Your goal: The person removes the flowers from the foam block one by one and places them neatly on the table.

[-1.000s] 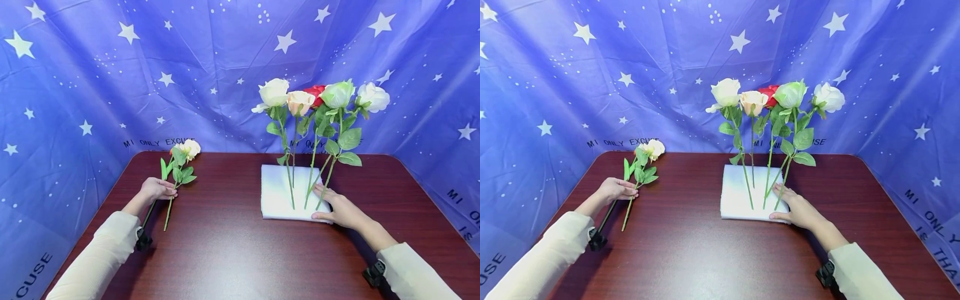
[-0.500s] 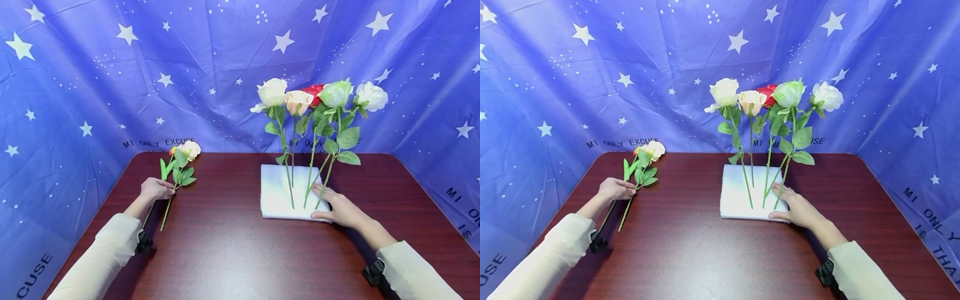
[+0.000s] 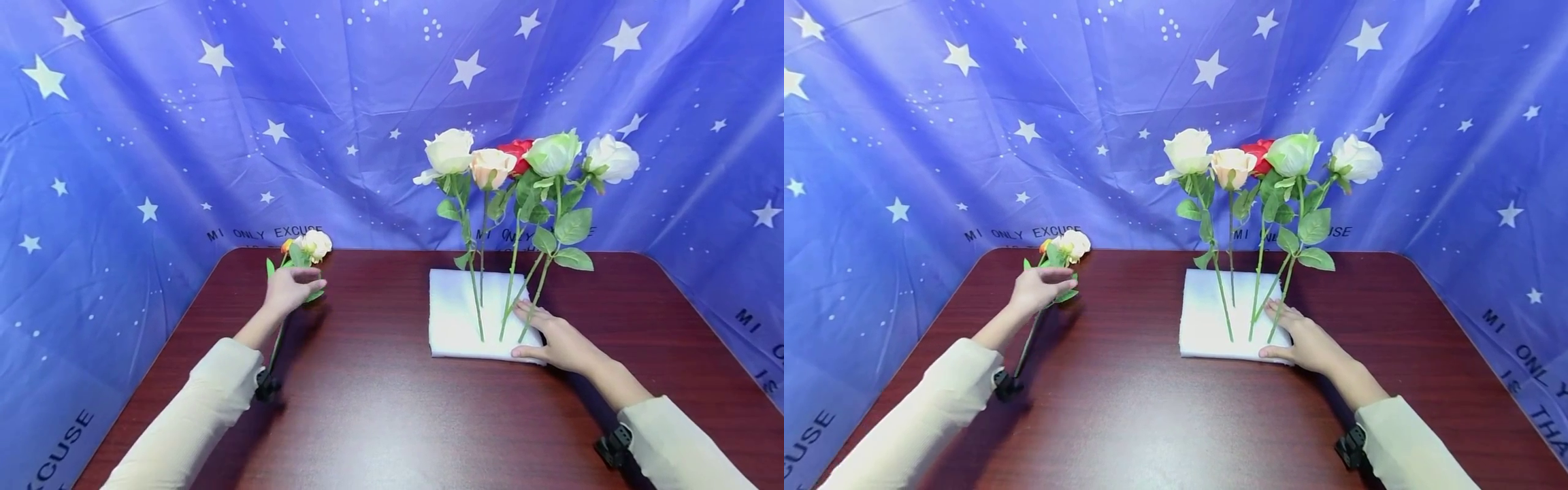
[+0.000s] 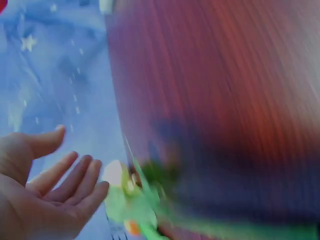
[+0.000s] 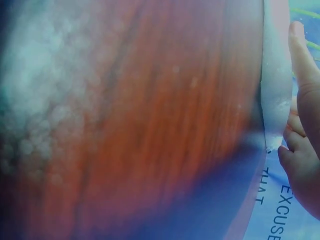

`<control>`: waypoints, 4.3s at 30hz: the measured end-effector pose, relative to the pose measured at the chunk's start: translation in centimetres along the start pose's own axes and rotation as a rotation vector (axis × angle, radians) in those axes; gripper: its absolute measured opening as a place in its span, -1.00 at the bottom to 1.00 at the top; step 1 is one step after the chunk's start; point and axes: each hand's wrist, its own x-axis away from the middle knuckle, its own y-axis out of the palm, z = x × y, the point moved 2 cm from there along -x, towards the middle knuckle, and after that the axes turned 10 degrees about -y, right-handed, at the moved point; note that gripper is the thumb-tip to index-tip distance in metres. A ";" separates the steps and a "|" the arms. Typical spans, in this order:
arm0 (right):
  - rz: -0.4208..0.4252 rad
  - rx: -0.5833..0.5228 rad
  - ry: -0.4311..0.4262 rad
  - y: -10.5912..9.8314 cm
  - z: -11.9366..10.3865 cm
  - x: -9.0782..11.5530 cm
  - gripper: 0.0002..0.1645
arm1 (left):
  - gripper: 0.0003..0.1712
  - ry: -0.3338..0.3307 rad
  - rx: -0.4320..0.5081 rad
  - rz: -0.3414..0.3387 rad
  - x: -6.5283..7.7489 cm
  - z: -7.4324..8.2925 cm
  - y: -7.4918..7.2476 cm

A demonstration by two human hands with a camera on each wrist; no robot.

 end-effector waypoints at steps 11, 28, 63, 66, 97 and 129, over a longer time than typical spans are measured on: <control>-0.022 -0.001 -0.001 0.0 0.0 -0.2 -0.03 | -0.48 0.121 0.450 -0.299 1.7 5.9 8.1; 0.000 -0.002 -0.011 0.1 0.1 0.1 -0.05 | -0.56 0.173 0.661 -0.534 4.6 13.6 15.6; 0.001 -0.001 -0.013 0.1 0.0 0.0 -0.03 | -0.72 0.262 0.861 -0.669 5.8 14.2 18.1; 0.013 -0.002 -0.022 0.2 0.1 0.1 -0.03 | -0.71 0.277 0.851 -0.674 6.0 14.3 18.0; -0.011 0.026 -0.016 0.0 0.0 -0.3 -0.03 | -0.72 0.344 0.857 -0.595 6.1 15.0 17.2; 0.022 -0.011 -0.025 0.3 0.0 0.1 -0.03 | -0.65 0.149 0.886 -0.451 2.6 6.8 7.5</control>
